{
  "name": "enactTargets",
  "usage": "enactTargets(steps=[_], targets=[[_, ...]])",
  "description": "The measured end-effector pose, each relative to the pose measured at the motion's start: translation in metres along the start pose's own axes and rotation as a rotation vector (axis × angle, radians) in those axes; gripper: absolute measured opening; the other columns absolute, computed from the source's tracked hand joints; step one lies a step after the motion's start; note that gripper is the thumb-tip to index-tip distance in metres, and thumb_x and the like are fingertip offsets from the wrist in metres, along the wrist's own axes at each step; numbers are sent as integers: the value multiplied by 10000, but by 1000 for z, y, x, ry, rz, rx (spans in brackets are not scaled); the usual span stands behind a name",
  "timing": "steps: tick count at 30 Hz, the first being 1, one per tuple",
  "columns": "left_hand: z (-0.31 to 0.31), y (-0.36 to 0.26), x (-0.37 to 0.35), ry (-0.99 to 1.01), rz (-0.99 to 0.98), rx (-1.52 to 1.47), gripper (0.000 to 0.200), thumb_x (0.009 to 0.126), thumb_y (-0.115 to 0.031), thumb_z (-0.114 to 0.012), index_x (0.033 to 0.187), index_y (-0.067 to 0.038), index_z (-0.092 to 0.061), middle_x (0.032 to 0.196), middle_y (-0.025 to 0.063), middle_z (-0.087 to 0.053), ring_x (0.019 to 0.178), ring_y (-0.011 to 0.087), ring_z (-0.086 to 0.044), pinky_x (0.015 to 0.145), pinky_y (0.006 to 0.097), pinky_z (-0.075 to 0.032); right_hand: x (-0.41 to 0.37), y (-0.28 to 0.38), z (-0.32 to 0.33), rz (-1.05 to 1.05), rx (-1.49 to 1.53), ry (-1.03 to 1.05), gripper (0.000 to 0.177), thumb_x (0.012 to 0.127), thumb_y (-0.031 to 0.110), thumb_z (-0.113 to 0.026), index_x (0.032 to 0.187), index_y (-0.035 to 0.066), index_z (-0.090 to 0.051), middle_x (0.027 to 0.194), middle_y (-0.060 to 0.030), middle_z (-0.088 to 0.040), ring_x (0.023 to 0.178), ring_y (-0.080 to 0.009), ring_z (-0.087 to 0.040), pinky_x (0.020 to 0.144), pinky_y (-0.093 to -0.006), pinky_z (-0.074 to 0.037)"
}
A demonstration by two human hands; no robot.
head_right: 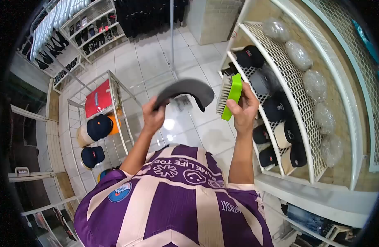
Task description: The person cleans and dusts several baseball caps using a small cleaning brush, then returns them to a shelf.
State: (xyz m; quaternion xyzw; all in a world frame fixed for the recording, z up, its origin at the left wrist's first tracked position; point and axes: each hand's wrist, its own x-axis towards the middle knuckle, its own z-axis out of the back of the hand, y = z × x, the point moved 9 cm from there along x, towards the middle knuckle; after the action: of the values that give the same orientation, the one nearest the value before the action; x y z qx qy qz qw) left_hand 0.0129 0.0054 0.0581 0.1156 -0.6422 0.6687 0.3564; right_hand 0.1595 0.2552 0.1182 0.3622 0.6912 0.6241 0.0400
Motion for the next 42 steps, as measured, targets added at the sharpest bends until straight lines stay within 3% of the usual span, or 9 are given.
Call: enactTargets(steps=[4,9,15,19,23,29,33,35,42], targets=[[14,22,6,53,191,-64,250,945,-1,-669,1189,51,-656,973,36,-715,861,76,-618,758,229,-502,-2,1,-47,189,-351,-85,701,733,71,-877,1358,-60,-588,1046,-36,-577,961,-134,-592,838,-259,-499],[5,35,-14,262,496,-290,265,967,-72,-670,1206,41,-650,967,18,-702,877,66,-603,789,237,-491,-15,-18,-111,400,-1112,-249,656,764,240,-870,1341,24,-645,996,-147,-617,836,-277,-641,719,-374,-535],[28,54,-19,336,481,-222,278,961,-56,-637,1217,53,-653,921,59,-716,844,73,-613,760,253,-512,-29,-57,-167,279,-717,-46,628,773,286,-857,1317,35,-669,973,-143,-635,789,-291,-663,693,-382,-541],[36,52,-24,304,559,-352,212,977,-61,-643,1155,52,-669,948,12,-699,850,66,-604,763,238,-501,-12,-62,-139,246,-1109,-257,624,759,268,-867,1302,28,-677,942,-122,-616,790,-260,-652,657,-370,-531],[47,62,-22,313,560,-219,264,971,-41,-623,1212,61,-661,936,24,-701,845,70,-593,759,246,-499,-32,-86,-183,100,-631,-99,646,759,299,-884,1309,31,-677,935,-104,-631,693,-179,-603,589,-297,-494],[60,64,-24,212,614,-334,257,969,-85,-659,1194,35,-687,910,-1,-685,790,56,-570,690,223,-467,-13,-98,-144,126,-1106,-250,643,780,307,-852,1328,31,-659,985,-148,-634,827,-288,-654,693,-384,-535],[67,86,-25,177,721,-318,233,972,-82,-657,1167,42,-687,960,18,-712,830,69,-623,723,222,-498,-27,-110,-188,-51,-585,-38,651,759,178,-872,1354,42,-645,1022,-125,-635,855,-225,-649,715,-335,-535],[71,83,-19,45,663,-509,191,964,-80,-656,1099,48,-696,907,35,-715,760,64,-625,678,235,-506,-26,-84,-184,261,-813,-51,655,743,156,-879,1348,48,-652,1051,-126,-634,851,-227,-645,721,-329,-537],[45,112,-32,196,906,-442,262,980,-205,-647,991,50,-706,821,27,-696,724,84,-606,643,260,-495,-27,-107,-197,173,-856,111,598,766,187,-845,1328,77,-674,1060,-154,-614,944,-294,-618,823,-382,-515]])
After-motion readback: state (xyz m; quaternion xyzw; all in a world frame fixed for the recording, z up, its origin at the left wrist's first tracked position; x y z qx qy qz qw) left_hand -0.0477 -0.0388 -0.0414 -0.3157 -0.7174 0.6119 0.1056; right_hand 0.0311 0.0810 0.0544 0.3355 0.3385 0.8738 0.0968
